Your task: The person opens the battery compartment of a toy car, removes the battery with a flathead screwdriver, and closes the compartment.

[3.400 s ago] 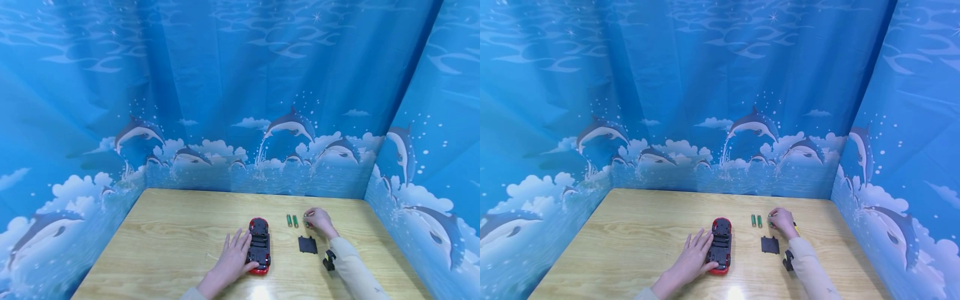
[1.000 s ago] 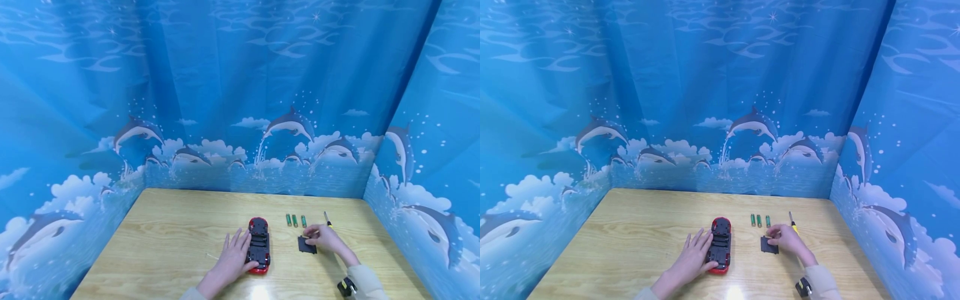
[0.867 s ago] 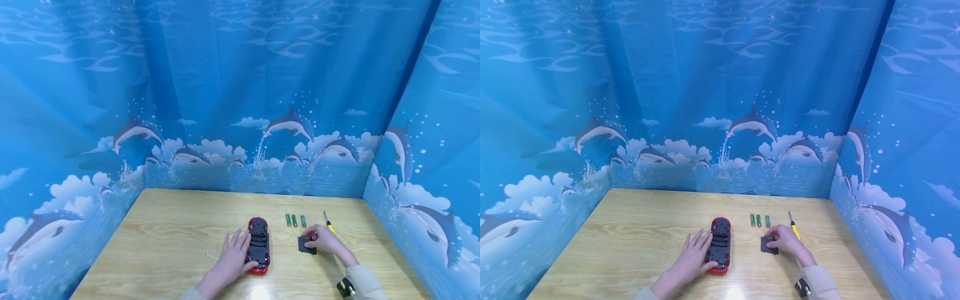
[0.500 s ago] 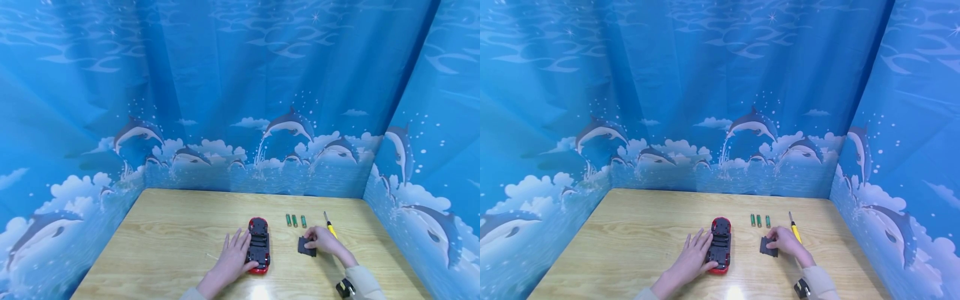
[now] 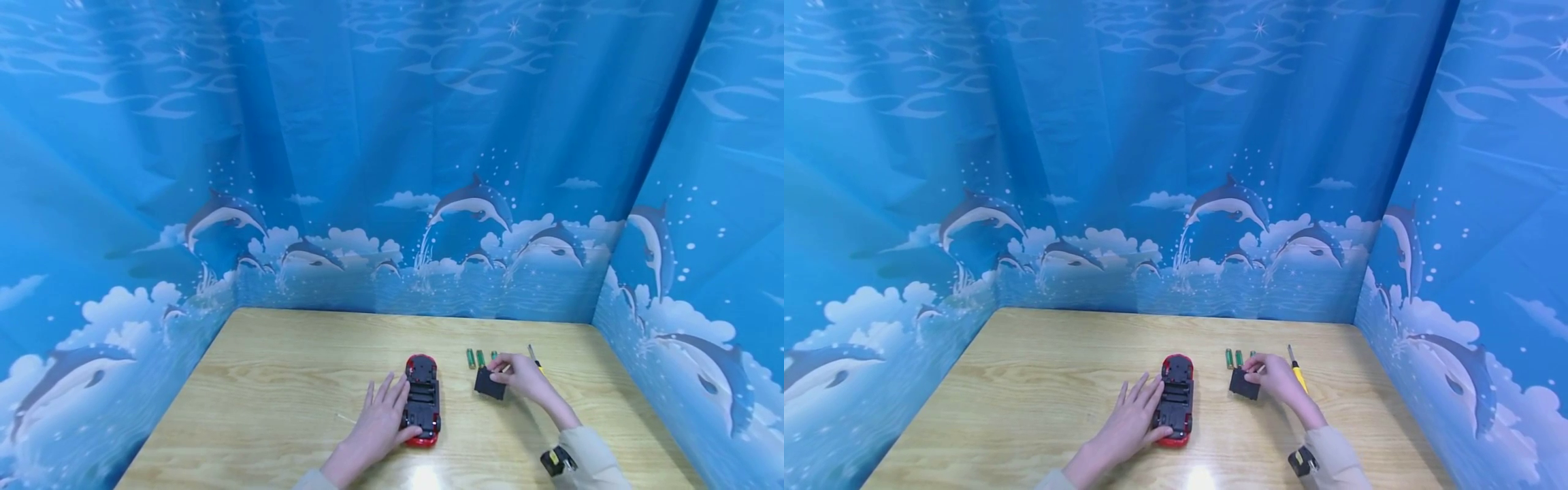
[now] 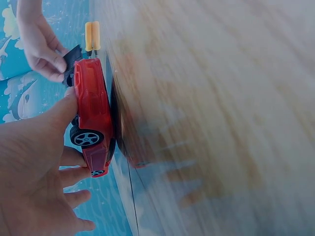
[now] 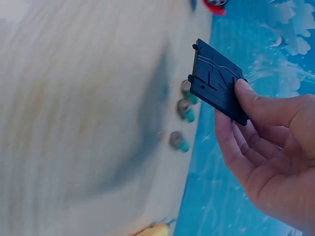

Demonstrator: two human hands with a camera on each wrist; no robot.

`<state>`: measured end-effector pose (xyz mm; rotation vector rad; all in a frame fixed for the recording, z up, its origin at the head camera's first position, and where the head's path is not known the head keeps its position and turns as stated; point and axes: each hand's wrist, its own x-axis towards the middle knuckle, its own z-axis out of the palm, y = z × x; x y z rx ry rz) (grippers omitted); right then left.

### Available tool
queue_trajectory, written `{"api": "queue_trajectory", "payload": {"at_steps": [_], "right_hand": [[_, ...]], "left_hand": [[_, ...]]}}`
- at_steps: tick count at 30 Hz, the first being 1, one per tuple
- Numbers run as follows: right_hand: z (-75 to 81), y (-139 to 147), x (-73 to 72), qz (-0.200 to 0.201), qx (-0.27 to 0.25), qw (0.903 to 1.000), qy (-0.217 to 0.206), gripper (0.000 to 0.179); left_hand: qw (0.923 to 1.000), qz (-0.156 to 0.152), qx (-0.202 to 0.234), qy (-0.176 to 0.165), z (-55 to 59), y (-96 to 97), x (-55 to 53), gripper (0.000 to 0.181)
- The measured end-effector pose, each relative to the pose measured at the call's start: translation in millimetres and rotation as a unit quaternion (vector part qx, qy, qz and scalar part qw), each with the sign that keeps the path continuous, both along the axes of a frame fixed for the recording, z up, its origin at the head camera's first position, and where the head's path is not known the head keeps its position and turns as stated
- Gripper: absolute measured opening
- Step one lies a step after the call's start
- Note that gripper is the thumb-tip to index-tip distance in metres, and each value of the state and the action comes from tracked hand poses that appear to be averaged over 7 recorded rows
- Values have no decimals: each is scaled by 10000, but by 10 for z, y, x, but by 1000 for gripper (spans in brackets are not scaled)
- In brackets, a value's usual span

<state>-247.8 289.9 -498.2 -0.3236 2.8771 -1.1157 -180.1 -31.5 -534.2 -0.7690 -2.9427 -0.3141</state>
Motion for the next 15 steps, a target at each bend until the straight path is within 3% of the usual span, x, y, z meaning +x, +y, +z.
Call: {"api": "queue_trajectory", "payload": {"at_steps": [7,15], "right_hand": [[167,-183,-57,36,21,9999,128,9],[309,-498,-89,88,-132,9997,-172,9]], "left_hand": [[10000,-18,6,-2,6,1,4,86],[9999,-32,111,-56,-3,-4,-3,86]]}}
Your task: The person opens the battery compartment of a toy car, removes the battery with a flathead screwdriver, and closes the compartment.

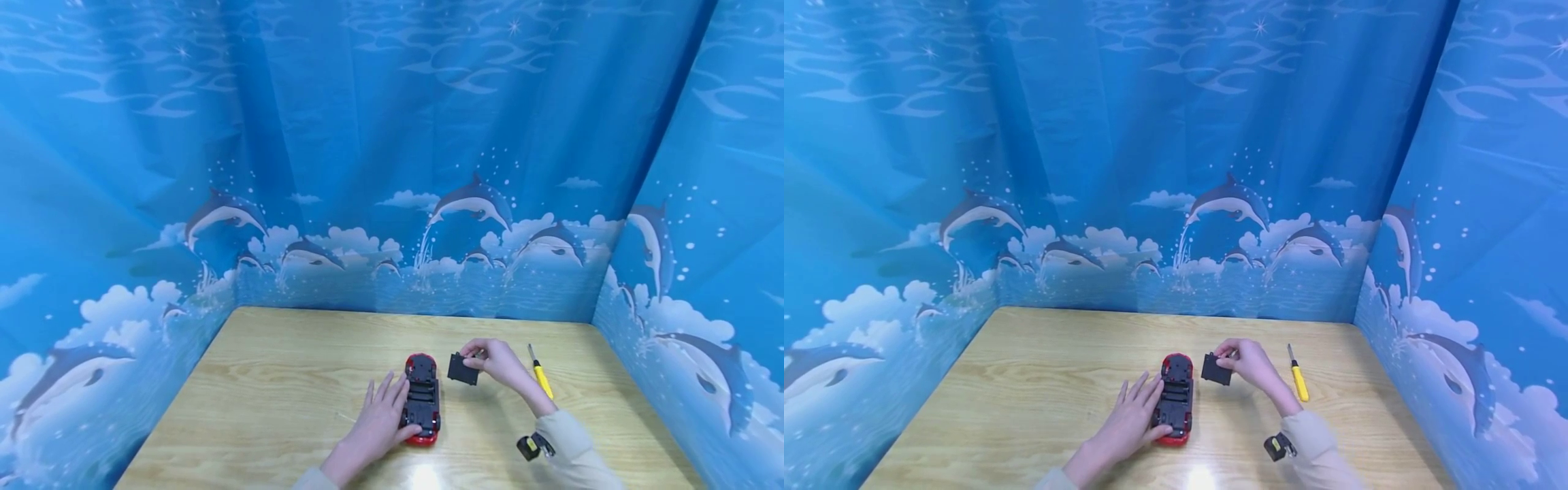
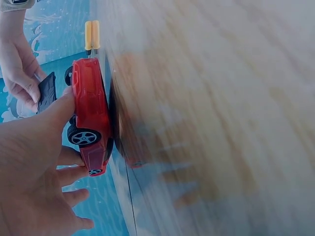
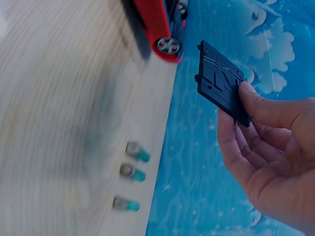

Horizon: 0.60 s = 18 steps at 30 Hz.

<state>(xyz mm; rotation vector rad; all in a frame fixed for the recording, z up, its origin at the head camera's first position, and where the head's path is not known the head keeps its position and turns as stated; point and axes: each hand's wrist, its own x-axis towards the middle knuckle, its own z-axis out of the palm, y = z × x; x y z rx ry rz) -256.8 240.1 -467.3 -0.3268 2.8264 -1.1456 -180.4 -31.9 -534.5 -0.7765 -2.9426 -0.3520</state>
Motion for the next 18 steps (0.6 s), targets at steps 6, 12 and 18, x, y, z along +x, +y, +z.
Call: {"api": "queue_trajectory", "payload": {"at_steps": [6,12,18], "right_hand": [[42,-216,-14,344,-16,9994,91,8],[16,-437,-10,635,11,9979,129,8],[-61,-599,27,917,1,9955,221,5]], "left_hand": [[9999,-49,128,46,-9,-10,-11,86],[9997,-34,242,0,-16,-5,-24,86],[9994,-17,353,-23,0,-4,-36,87]]}}
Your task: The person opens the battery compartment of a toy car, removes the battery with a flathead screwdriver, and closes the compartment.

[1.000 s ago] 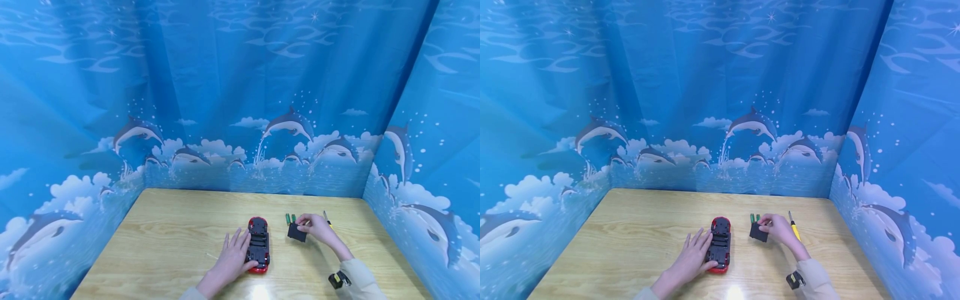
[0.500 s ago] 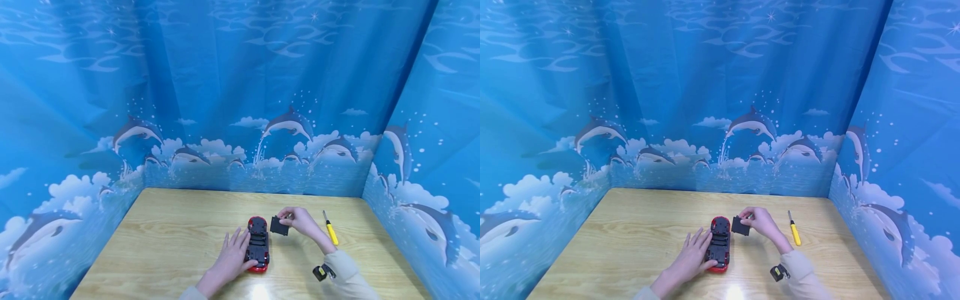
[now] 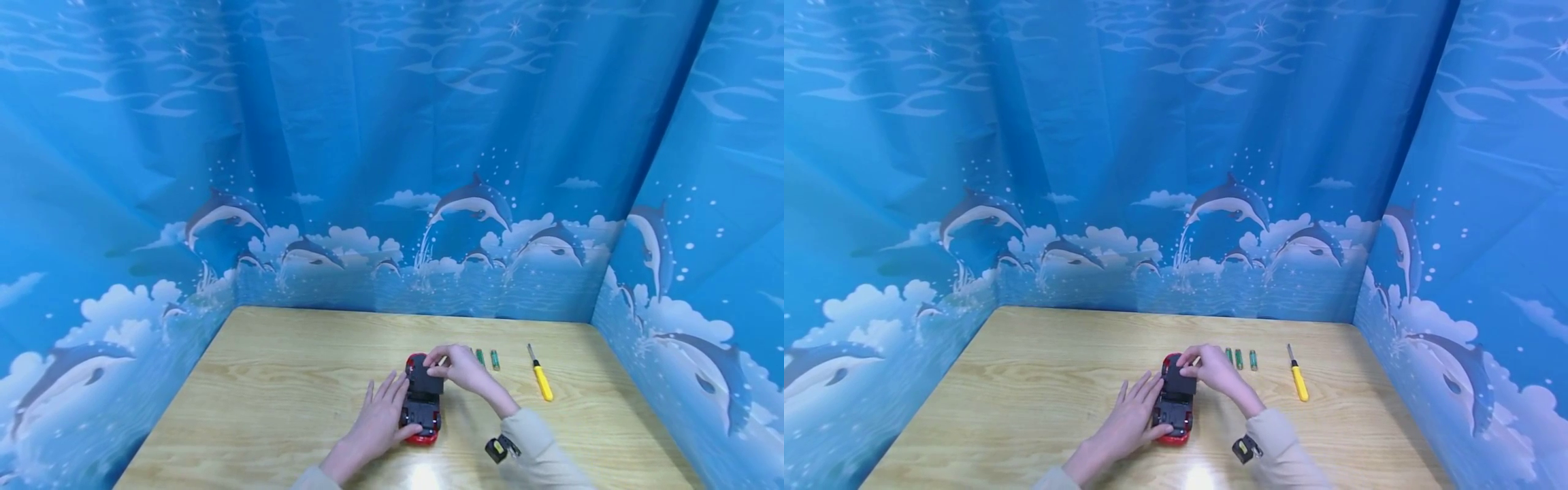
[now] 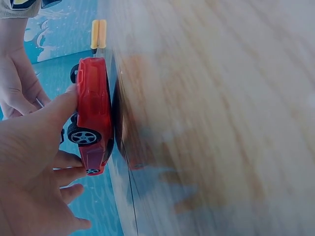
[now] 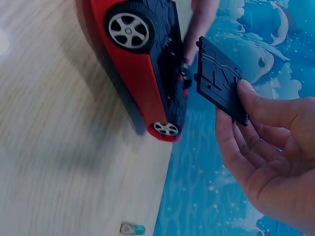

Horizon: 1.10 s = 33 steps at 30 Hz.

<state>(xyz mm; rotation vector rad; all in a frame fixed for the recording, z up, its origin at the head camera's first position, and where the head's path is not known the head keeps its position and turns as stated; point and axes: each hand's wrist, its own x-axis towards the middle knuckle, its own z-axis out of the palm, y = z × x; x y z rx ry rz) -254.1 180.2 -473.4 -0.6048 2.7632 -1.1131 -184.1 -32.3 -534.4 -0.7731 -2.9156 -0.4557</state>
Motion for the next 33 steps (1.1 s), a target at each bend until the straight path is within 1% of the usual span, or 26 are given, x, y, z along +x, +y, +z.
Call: {"api": "queue_trajectory", "payload": {"at_steps": [7,13,18,25,29,33], "right_hand": [[-92,-76,2,98,81,9999,34,5],[-150,-94,11,148,159,9998,41,5],[-193,-106,10,177,80,9998,-86,6],[-242,-107,-8,148,-108,9993,-317,7],[-267,-107,-16,187,-151,9993,-273,8],[-288,-116,-18,163,-164,9997,-117,7]], "left_hand": [[9999,-5,110,57,3,-24,10,91],[10000,-13,48,63,-15,-31,-3,90],[10000,24,-51,51,-31,-30,-12,91],[10000,43,-80,6,-33,-20,-8,92],[10000,39,-57,-2,-29,-19,-1,91],[10000,47,-55,2,-19,-16,4,91]]}}
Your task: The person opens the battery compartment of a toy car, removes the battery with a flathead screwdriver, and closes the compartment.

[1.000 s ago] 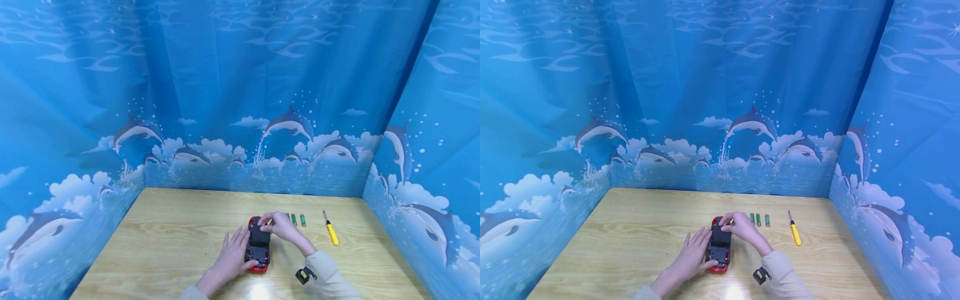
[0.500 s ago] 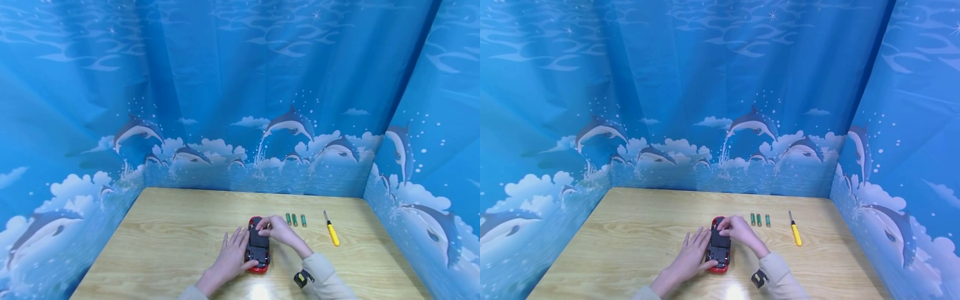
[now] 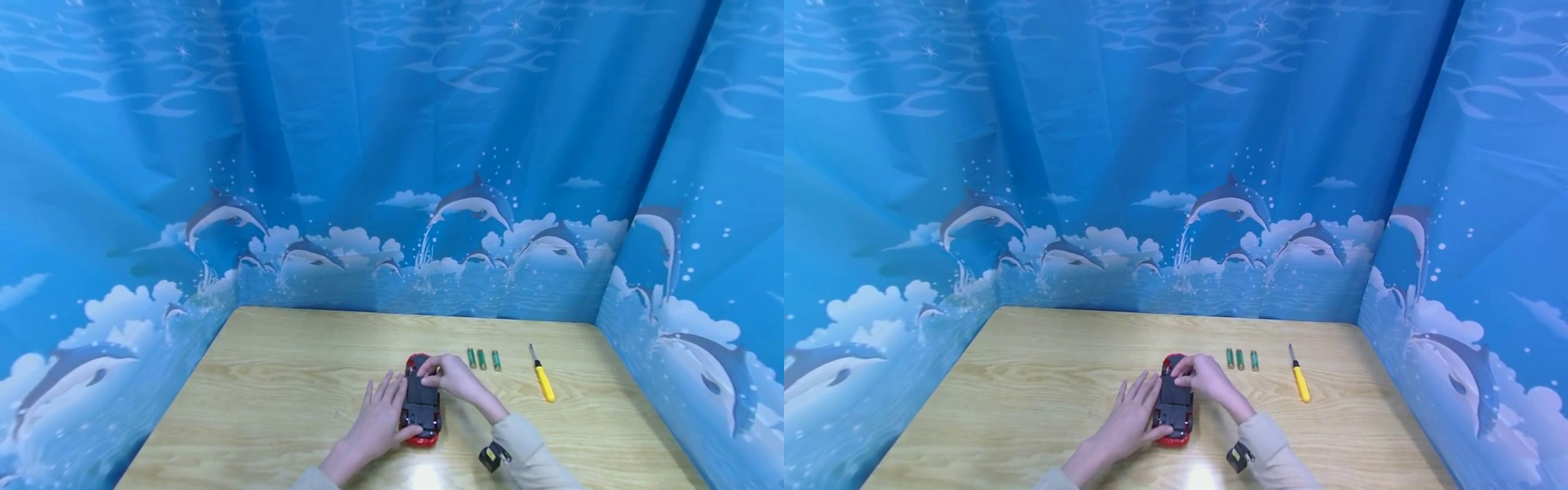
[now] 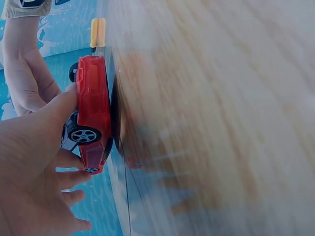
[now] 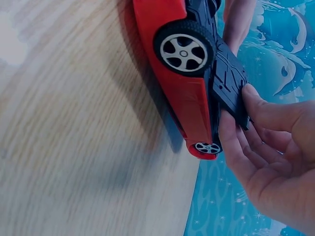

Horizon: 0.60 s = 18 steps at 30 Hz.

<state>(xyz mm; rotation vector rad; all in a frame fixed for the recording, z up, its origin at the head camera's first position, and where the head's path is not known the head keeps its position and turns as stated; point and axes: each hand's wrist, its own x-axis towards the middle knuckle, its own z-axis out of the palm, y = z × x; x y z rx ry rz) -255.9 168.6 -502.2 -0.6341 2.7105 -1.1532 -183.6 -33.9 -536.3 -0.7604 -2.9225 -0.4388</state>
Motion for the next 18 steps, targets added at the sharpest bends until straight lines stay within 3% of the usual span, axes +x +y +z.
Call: {"api": "queue_trajectory", "payload": {"at_steps": [18], "right_hand": [[-63,-33,26,-238,41,9995,188,6]], "left_hand": [[9999,26,-130,65,2,12,0,91]]}}
